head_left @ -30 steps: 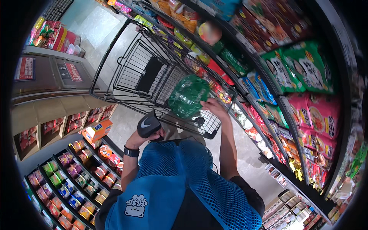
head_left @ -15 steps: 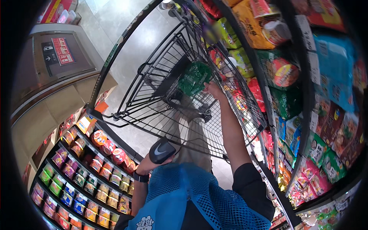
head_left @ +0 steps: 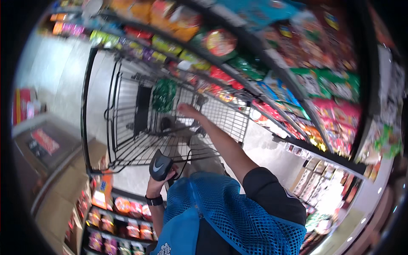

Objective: Restocking various instant noodle products onto supermarket shelves from a shopping cart.

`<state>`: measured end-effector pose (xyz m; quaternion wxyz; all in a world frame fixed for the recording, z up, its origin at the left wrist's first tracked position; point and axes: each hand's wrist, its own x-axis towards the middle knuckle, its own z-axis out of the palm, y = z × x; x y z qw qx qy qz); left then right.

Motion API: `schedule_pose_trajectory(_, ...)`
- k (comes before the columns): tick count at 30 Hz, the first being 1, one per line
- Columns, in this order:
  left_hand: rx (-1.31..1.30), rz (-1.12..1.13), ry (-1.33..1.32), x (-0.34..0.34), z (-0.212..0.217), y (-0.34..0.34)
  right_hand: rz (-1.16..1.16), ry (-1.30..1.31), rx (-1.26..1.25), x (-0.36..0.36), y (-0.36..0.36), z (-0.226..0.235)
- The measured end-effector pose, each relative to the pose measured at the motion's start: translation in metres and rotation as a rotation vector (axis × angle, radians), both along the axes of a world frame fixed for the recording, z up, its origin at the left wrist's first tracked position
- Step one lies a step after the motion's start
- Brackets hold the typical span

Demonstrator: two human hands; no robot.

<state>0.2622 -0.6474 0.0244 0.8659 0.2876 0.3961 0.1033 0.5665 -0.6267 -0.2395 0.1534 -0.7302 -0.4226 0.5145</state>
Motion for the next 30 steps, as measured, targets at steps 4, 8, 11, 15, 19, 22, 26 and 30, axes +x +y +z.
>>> schedule_pose_trajectory(4,0.176,-0.110,-0.105,0.035,0.022,-0.007,-0.173,0.366,0.069,0.030,-0.057,0.096)
schedule_pose_trajectory(8,0.174,-0.196,-0.119,0.070,0.042,-0.022,-0.767,0.741,0.354,0.083,-0.128,0.182)
schedule_pose_trajectory(11,0.229,-0.244,-0.132,0.092,0.052,-0.035,-1.017,0.621,0.506,0.122,-0.168,0.223)
schedule_pose_trajectory(15,0.300,-0.330,-0.187,0.112,0.062,-0.052,-1.234,0.725,0.632,0.167,-0.186,0.245)
schedule_pose_trajectory(19,0.331,-0.330,-0.162,0.125,0.071,-0.064,-1.225,1.000,0.687,0.191,-0.151,0.230)
schedule_pose_trajectory(22,0.364,-0.322,-0.187,0.131,0.072,-0.072,-1.309,1.199,0.652,0.209,-0.096,0.207)
schedule_pose_trajectory(26,0.420,-0.274,-0.119,0.128,0.072,-0.085,-1.585,1.205,0.440,0.235,-0.027,0.188)
schedule_pose_trajectory(30,0.393,-0.108,-0.047,0.113,0.072,-0.102,-1.625,1.275,0.536,0.234,-0.003,0.168)
